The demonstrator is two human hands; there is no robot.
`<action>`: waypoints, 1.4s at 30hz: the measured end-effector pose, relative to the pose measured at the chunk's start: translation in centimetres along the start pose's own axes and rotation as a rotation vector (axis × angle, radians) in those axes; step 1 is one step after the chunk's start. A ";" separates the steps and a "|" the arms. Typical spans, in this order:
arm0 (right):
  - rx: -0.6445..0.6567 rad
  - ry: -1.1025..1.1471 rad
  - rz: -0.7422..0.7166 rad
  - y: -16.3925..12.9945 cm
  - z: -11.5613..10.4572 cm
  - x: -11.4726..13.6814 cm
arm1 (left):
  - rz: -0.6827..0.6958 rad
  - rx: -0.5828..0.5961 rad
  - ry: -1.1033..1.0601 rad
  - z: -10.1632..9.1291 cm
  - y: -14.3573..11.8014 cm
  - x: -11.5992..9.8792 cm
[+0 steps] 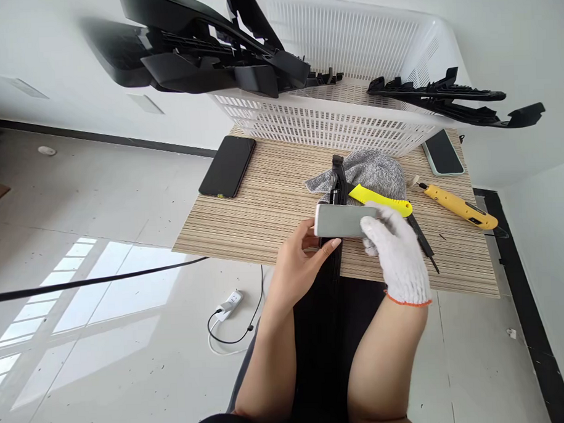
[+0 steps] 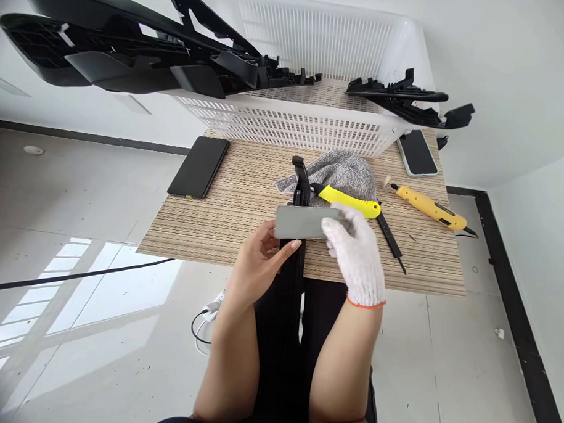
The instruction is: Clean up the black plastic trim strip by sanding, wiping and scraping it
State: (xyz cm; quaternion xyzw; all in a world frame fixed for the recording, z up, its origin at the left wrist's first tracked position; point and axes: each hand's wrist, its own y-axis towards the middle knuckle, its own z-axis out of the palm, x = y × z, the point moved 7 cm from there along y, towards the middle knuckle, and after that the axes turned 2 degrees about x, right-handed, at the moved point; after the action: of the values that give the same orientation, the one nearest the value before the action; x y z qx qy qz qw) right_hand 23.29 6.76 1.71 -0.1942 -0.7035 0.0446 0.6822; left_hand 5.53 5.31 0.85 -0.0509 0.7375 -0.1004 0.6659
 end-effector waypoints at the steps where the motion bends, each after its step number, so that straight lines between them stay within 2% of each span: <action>1: 0.057 -0.013 0.010 0.0 0.7 0.0 | 0.013 -0.002 -0.006 0.0 0.0 -0.1; 4: 0.139 -0.015 0.015 0.1 1.4 0.1 | 0.043 -0.013 0.001 0.0 0.0 -0.3; 8: 0.023 0.010 0.024 0.2 -0.6 -0.3 | 0.015 0.005 -0.026 0.1 0.0 0.0; 10: -0.018 0.008 0.021 0.2 -1.0 -0.3 | -0.003 -0.011 -0.033 0.0 0.1 0.2; 16: 0.167 0.020 0.059 0.0 2.3 -0.2 | 0.000 0.008 -0.104 0.2 0.3 0.1; 18: 0.137 0.010 0.054 0.1 1.5 -0.2 | -0.029 -0.017 -0.104 0.0 0.2 0.3; 21: 0.025 0.007 0.040 0.1 -0.8 -0.4 | -0.077 -0.057 -0.092 -0.4 0.1 0.7; 23: -0.006 0.014 0.029 0.1 -1.3 -0.5 | -0.078 -0.056 -0.097 -0.4 0.1 0.8; 28: 0.166 0.007 0.053 0.0 2.0 -0.5 | -0.031 -0.044 -0.091 -0.2 0.3 0.8; 30: 0.186 0.021 0.056 0.1 2.3 -0.5 | -0.020 -0.044 -0.088 -0.2 0.3 0.7; 36: -0.011 0.060 0.042 0.1 -0.9 -0.5 | -0.071 -0.061 -0.047 -0.4 0.1 0.8; 38: -0.013 0.028 0.037 0.0 -0.4 -0.5 | -0.059 -0.070 -0.048 -0.3 0.2 0.8; 42: 0.094 0.003 0.035 0.0 2.2 -0.3 | -0.020 -0.083 -0.088 -0.3 0.4 0.7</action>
State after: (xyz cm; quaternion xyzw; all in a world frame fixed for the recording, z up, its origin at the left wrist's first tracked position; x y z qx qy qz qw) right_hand 21.15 7.08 1.26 -0.1741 -0.6960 0.0892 0.6908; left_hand 5.21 5.55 0.14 -0.0903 0.7105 -0.0739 0.6940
